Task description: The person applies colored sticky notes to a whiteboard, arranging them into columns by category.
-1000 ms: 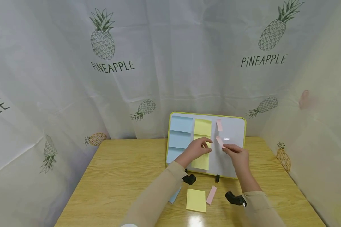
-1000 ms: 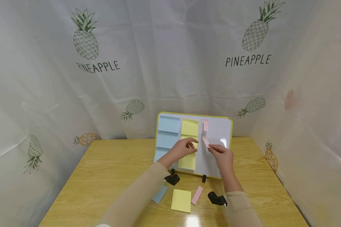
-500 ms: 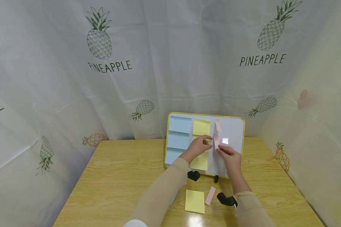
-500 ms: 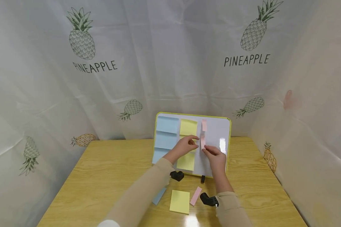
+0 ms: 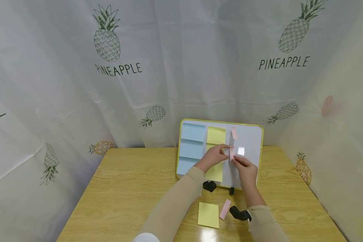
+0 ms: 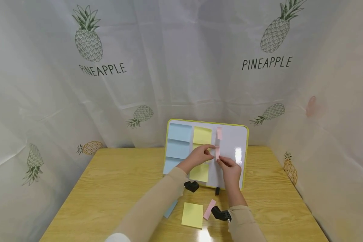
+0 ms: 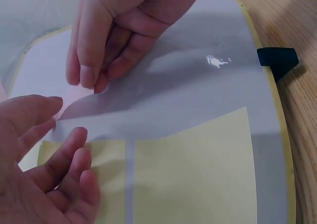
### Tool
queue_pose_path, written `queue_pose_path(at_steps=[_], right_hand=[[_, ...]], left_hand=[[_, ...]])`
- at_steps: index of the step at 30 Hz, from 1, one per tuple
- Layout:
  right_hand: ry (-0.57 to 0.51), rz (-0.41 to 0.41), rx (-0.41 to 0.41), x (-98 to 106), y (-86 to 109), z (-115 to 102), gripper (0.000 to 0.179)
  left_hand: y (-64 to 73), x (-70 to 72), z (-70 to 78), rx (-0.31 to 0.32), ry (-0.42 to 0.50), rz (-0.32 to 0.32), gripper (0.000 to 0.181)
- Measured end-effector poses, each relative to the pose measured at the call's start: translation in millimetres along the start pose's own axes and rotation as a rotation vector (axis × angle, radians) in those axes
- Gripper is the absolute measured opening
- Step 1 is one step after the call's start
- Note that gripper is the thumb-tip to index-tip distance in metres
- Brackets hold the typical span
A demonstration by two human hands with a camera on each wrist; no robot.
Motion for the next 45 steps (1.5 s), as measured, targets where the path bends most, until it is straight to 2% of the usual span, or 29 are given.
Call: queue_pose_path(at_steps=[20,31,37,45], right_hand=[[0.022,0.015,0.025,-1,2.4,0,0.028],[0.157,0.001,0.034,-4,1.0,-1,0.027],[0.226,-0.058,0.056,-3,6.4,-2,0.026],[0.33,-0.184,0.074,8,27.9,0,0.023]], left_hand=[[0.2,0.8,3.4,-0.006,0.011,0.012,0.052],[1.2,2.3,4.7,0.035,0.008,0.044,0.05],[-0.4,0.8,3.6,0.08,-0.009,0.07,0.049],[-1.5,0.6,5.4,0.084,-0.034,0.077,0.05]])
Point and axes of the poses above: each hand's wrist, its own y-axis away from the middle knuckle, its own x-axis out of the back of the hand, z = x × y, the point moved 10 cm from there along -y, towards the middle knuckle
